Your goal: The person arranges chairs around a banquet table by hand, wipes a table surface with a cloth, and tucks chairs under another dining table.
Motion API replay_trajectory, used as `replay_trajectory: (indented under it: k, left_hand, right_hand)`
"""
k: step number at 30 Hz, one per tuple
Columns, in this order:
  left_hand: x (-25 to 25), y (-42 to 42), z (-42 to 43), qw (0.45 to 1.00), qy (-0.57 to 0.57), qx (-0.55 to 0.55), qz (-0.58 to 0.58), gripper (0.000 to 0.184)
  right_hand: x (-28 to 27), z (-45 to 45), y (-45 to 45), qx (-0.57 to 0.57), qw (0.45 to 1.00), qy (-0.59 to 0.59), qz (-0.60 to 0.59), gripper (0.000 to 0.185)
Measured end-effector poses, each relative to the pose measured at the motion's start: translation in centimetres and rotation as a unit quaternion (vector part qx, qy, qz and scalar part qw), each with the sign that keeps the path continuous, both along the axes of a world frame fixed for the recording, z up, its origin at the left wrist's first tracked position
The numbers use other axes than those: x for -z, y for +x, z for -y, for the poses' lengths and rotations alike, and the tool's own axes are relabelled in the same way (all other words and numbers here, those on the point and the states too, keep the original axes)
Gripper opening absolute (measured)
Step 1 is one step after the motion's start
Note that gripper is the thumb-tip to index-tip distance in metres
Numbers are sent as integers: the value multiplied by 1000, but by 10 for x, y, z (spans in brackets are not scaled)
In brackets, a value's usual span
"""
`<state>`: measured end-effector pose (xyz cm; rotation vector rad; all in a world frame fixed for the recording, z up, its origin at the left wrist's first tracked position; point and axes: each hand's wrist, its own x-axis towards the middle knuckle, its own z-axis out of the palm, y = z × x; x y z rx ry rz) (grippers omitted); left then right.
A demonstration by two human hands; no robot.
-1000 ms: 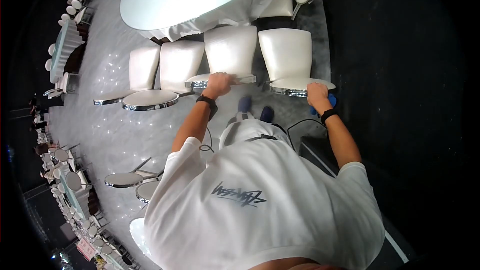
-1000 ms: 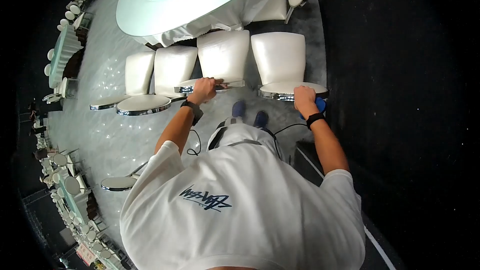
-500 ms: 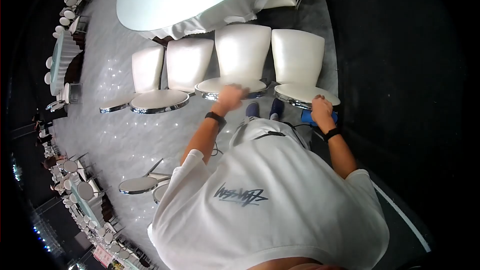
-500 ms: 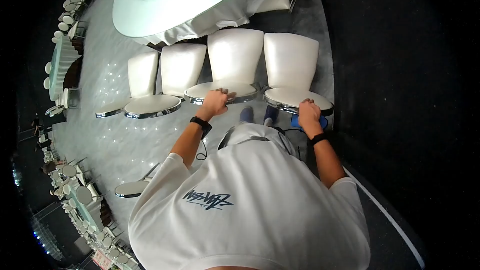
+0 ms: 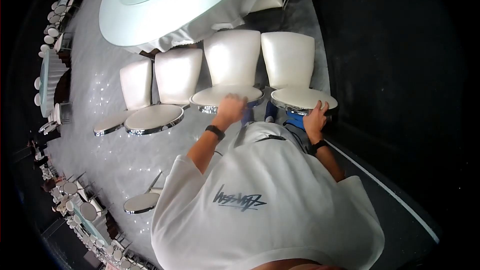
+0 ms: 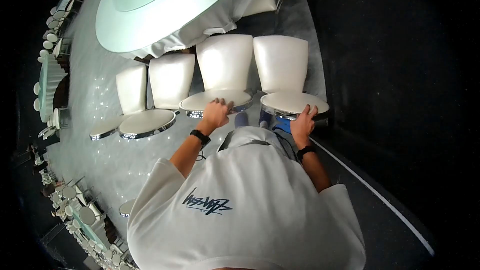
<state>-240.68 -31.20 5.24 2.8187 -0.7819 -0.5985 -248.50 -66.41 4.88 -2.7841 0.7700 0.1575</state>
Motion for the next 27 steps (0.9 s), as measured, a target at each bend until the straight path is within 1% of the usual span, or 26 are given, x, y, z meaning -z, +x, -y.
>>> replay_trajectory:
  k: [2,4,8,11,14,15,17,18,20,26,27]
  left_hand:
    - [-7,1,1,1000,5,-2,-10,28]
    - [0,2,0,999,27,8,-21,45]
    - [4,3,6,999,25,-7,-30,44]
    - [3,-1,16,999,18,-20,-30,40]
    - [4,-4,35,999,8,-28,-29,38]
    - [7,-4,42,999,-1,-37,-12,37]
    - [13,-13,59,998,-20,-59,11,36]
    - [3,-11,65,997,-32,-70,-12,35]
    - [11,-10,66,998,20,-57,-9,48]
    - [0,-12,62,999,13,-49,-5,55]
    - [2,-11,60,999,16,-45,-6,58]
  right_hand:
    - [3,5,1,-9,1000,-11,12,58]
    - [3,7,3,-10,1000,-13,0,58]
    - [-2,17,19,1,1000,-4,-17,56]
    - [3,32,30,-23,998,42,43,54]
    - [-1,41,45,-42,997,56,32,51]
    - [10,48,47,-66,997,32,17,54]
    - [12,51,50,-71,997,31,21,53]
    - [13,53,48,-79,996,31,19,52]
    - [18,62,48,-95,994,35,33,47]
    - [13,87,49,-138,988,40,56,39]
    - [12,90,51,-142,987,40,56,38]
